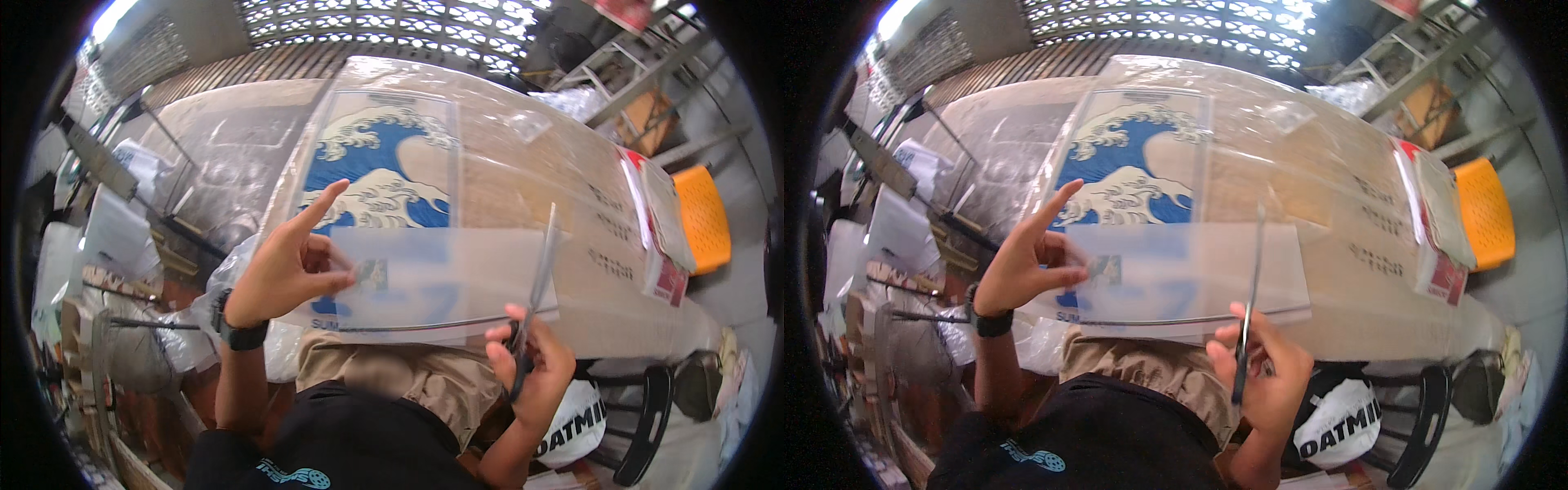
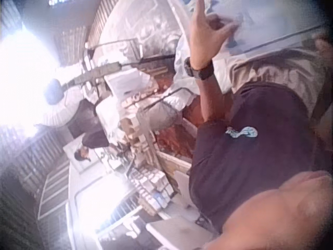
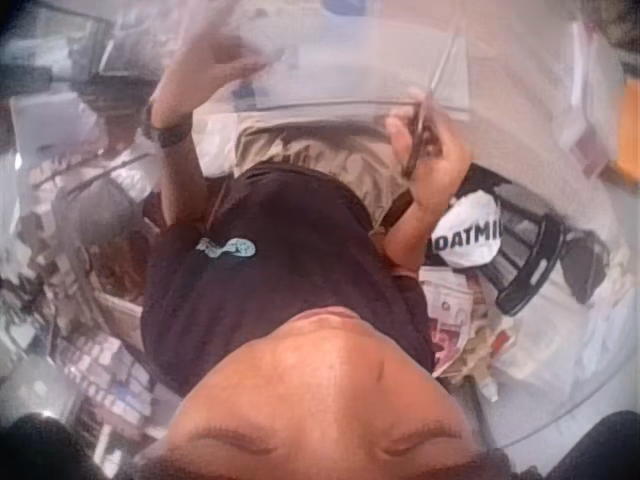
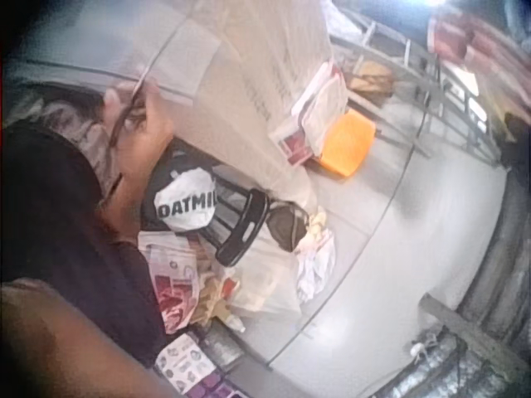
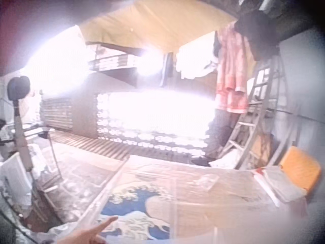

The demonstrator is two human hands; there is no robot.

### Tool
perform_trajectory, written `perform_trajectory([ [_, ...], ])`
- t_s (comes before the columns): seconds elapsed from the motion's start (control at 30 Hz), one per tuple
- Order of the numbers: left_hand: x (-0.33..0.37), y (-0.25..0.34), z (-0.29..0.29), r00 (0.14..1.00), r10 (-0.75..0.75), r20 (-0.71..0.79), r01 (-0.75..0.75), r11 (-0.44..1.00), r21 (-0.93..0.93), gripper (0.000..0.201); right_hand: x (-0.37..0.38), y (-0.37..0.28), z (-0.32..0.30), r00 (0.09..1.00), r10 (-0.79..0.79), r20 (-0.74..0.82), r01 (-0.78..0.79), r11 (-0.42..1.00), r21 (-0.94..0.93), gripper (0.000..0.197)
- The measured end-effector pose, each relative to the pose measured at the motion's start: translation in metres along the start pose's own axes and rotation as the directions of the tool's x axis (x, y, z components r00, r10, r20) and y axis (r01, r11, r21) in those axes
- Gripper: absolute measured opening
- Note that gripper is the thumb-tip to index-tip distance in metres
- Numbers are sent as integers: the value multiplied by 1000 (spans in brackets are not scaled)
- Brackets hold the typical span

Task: The person cuts out various printed graphic designs from large sheets using scissors by hand, then folds several items of clothing and places them on the workspace.

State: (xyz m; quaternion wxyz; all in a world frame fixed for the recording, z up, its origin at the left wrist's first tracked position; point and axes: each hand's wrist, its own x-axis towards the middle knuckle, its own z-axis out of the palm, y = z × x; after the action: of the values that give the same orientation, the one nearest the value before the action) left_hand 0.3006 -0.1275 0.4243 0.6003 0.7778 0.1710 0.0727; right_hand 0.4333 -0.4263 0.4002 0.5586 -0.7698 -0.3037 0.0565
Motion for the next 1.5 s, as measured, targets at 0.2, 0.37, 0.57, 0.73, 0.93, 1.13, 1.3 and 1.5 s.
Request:
perform_trajectory([
  [0.2, -4, -37, 17, 924, 116, -364, -121, 993, 9, 37, 14, -2, 62, 939, 192, 286, -270, 926, 264, 43],
  [0.37, 10, -33, 39, 917, 76, -392, -117, 990, -81, 36, -28, -26, 57, 767, 269, 583, -587, 662, 467, 45],
  [0.57, 46, 1, 98, 962, 222, -162, -256, 938, -235, 44, -86, 25, 54, 913, 275, 301, -399, 751, 526, 56],
  [0.73, 56, 16, 134, 946, 241, -215, -306, 881, -361, 44, -102, 33, 45, 926, 231, 297, -374, 650, 661, 47],
  [0.93, 43, 3, 138, 949, 215, -231, -288, 889, -356, 47, -76, 26, 53, 925, 225, 306, -366, 745, 558, 53],
  [1.13, 34, -6, 129, 941, 180, -286, -268, 913, -308, 53, -60, 18, 60, 924, 268, 272, -359, 854, 377, 54],
  [1.3, 32, -11, 129, 947, 132, -293, -249, 877, -411, 57, -57, 11, 67, 948, 249, 200, -306, 885, 351, 43],
  [1.5, 31, -12, 128, 955, 111, -275, -228, 869, -440, 59, -58, 10, 66, 940, 296, 169, -332, 908, 255, 34],
])
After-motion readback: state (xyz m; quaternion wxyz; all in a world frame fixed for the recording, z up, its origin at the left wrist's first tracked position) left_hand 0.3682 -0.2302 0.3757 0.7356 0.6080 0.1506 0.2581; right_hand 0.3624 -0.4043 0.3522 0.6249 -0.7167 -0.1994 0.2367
